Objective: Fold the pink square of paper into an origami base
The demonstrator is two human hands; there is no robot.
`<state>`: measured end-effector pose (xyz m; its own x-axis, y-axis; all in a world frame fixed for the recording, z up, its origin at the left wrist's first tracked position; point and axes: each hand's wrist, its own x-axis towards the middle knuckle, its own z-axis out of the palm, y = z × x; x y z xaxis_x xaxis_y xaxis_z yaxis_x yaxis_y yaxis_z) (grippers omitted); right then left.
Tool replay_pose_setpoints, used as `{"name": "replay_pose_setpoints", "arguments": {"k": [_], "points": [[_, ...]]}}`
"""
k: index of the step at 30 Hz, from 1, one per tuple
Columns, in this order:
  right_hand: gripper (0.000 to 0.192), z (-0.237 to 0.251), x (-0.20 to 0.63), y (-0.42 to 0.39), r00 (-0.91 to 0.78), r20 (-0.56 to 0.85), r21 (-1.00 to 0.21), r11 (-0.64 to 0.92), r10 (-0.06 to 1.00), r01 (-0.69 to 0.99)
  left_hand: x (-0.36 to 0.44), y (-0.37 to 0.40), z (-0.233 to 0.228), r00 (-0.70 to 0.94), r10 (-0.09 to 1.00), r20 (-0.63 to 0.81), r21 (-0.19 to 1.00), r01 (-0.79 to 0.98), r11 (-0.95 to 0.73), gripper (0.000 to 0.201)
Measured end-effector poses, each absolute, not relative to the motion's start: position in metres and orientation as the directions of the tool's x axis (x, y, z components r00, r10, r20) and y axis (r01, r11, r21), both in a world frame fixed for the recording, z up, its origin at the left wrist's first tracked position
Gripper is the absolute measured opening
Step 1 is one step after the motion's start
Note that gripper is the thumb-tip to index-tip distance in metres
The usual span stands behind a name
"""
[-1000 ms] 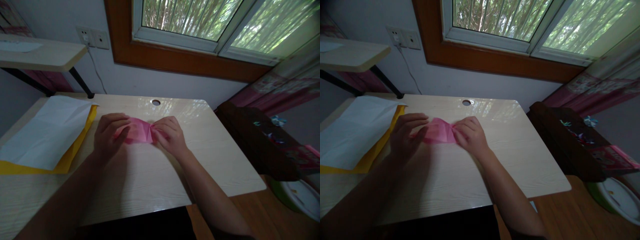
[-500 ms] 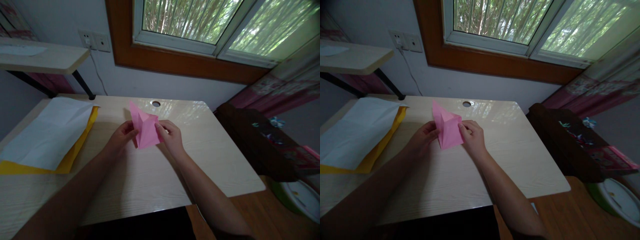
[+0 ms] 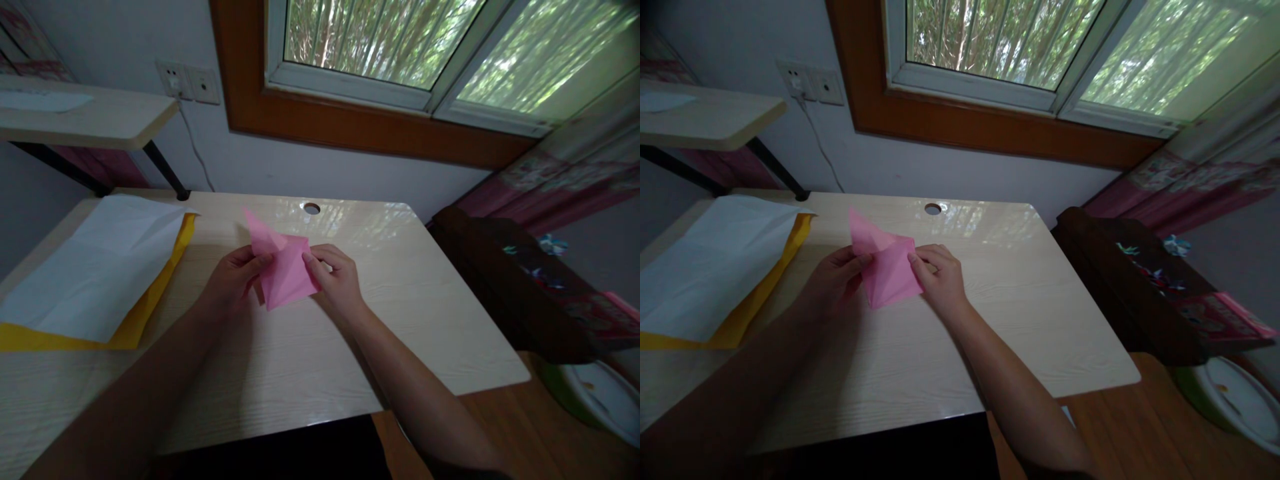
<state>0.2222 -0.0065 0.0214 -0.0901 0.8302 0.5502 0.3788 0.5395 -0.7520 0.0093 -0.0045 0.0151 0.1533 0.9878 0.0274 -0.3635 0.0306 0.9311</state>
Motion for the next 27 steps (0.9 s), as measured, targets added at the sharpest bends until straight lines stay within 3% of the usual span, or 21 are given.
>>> {"name": "replay_pose_setpoints", "arguments": {"k": [8,20,24,27], "points": [[0.015,0.023,0.222,-0.008,-0.059,0.601,-0.706,0.564,0.797,0.429,0.008,-0.001,0.014,0.008,0.999,0.035,0.942,-0.335,-0.03,0.026],[0.009,0.021,0.225,-0.008,-0.013,0.718,-0.596,0.625,0.695,0.504,0.006,0.002,0.012,-0.061,0.996,0.067,0.938,-0.336,-0.084,0.028],[0.009,0.02,0.227,-0.007,-0.012,0.736,-0.573,0.631,0.677,0.523,0.0,0.007,0.005,-0.175,0.964,0.199,0.946,-0.223,-0.236,0.029],[0.008,0.021,0.227,-0.007,-0.025,0.749,-0.542,0.634,0.662,0.551,-0.007,0.006,0.006,-0.224,0.859,0.46,0.887,0.079,-0.455,0.035]]}}
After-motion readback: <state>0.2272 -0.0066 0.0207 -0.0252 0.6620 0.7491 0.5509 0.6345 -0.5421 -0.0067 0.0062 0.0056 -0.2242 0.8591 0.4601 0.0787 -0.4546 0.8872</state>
